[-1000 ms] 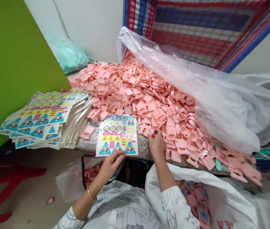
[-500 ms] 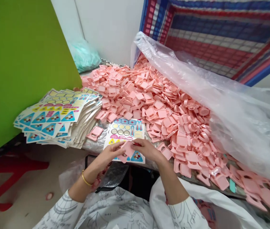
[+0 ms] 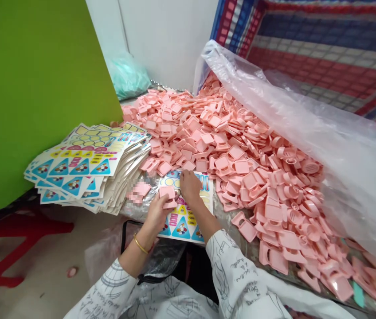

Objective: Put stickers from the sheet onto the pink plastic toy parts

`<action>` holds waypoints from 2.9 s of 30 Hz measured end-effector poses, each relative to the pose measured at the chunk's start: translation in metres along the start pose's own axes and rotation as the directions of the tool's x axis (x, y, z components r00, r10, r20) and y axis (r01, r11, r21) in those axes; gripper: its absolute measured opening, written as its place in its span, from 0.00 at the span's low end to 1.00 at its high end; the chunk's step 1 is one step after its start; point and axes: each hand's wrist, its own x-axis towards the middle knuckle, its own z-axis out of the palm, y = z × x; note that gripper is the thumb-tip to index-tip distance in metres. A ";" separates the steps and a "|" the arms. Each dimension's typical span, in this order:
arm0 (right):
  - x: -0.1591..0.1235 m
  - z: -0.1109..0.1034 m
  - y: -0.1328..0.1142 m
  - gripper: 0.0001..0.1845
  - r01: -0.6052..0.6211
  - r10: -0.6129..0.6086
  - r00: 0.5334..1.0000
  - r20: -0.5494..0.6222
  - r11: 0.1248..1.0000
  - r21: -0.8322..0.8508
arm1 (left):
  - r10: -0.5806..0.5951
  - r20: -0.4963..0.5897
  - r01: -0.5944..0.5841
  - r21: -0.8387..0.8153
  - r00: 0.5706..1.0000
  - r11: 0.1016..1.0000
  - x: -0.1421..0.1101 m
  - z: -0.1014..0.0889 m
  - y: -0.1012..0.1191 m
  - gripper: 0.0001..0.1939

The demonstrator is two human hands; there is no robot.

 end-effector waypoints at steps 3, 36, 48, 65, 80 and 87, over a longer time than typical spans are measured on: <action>0.003 0.008 -0.001 0.17 -0.004 0.005 1.000 0.010 0.998 -0.067 | -0.023 -0.015 0.022 -0.045 1.000 0.999 0.005 -0.006 -0.009 0.17; 0.022 -0.068 0.007 0.25 0.069 0.180 0.962 -0.204 0.562 0.824 | 0.003 0.018 -0.003 -0.006 1.000 1.000 0.003 -0.002 -0.006 0.15; -0.097 -0.045 0.032 0.24 -0.001 0.028 0.999 -0.043 0.849 0.529 | -0.058 0.135 0.097 -0.310 0.989 0.946 -0.034 0.006 0.006 0.22; -0.106 -0.046 0.026 0.22 -0.056 0.065 0.998 0.002 0.852 0.520 | -0.080 0.096 0.102 -0.252 0.992 0.962 -0.044 0.010 0.001 0.24; -0.110 -0.040 0.034 0.22 -0.084 0.084 0.996 0.020 0.882 0.463 | -0.029 0.103 0.048 -0.196 0.994 0.979 -0.042 0.005 -0.012 0.20; -0.119 -0.044 0.027 0.19 -0.028 0.023 1.000 0.018 0.945 0.327 | 0.002 0.058 0.002 -0.055 0.998 0.998 -0.043 0.008 -0.014 0.21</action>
